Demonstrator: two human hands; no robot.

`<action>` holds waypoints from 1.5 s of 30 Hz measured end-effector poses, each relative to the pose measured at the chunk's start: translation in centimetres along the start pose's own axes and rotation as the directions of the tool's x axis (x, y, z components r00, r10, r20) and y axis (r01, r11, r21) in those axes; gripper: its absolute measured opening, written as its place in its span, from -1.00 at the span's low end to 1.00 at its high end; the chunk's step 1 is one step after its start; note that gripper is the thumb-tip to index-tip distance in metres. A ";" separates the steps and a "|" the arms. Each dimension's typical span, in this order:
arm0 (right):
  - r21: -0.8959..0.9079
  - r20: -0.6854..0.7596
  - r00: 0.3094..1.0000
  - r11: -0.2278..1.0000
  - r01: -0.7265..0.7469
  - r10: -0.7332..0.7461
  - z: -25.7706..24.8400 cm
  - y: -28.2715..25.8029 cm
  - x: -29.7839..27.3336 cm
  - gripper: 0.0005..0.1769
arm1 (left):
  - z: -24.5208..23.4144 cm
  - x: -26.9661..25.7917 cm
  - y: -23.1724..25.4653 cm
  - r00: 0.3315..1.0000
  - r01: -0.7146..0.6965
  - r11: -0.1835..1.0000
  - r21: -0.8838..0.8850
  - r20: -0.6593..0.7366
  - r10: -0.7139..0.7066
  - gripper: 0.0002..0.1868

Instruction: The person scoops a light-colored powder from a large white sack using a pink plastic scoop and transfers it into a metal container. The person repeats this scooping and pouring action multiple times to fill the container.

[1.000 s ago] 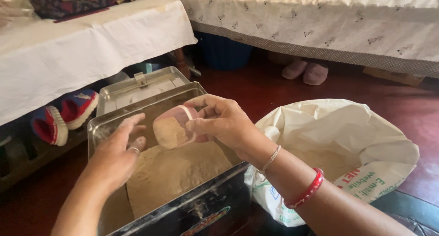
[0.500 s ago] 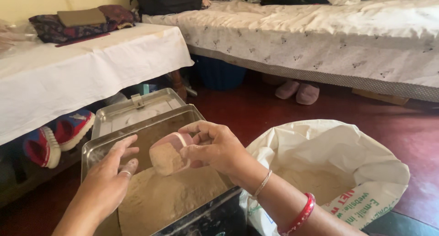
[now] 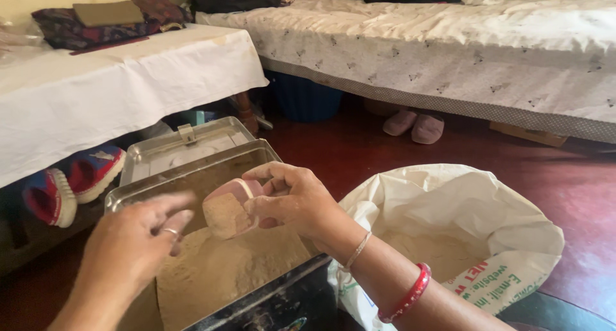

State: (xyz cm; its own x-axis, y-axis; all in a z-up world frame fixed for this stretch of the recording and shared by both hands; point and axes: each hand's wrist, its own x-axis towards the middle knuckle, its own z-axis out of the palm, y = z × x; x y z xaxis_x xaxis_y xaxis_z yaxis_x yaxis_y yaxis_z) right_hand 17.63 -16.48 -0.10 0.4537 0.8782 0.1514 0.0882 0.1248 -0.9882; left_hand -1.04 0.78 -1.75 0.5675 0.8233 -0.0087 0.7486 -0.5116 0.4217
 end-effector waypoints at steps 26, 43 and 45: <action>-0.089 0.032 0.998 0.995 0.054 -0.052 -0.2 -0.3 -0.1 -0.47 | -1.4 -0.2 -3.6 0.754 -0.564 0.647 0.513 0.000 0.657 -0.08; -0.025 0.044 0.998 0.998 0.056 -0.055 -0.5 0.0 0.2 -0.52 | -2.2 -8.9 -3.4 0.875 -0.479 0.875 0.065 -0.046 0.482 -0.47; -0.064 0.022 0.997 0.995 0.072 -0.071 -0.6 0.2 0.1 -0.51 | -2.2 -8.4 -3.2 0.895 -0.445 0.896 0.007 -0.031 0.445 -0.48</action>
State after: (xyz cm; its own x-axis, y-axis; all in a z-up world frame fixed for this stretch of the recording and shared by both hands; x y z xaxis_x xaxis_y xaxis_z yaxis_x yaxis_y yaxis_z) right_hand 18.24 -16.63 -0.23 0.4268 0.8771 0.2203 0.1771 0.1579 -0.9715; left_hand -8.98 -3.98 -1.00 0.8304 0.5170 0.2076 0.4206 -0.8261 0.3750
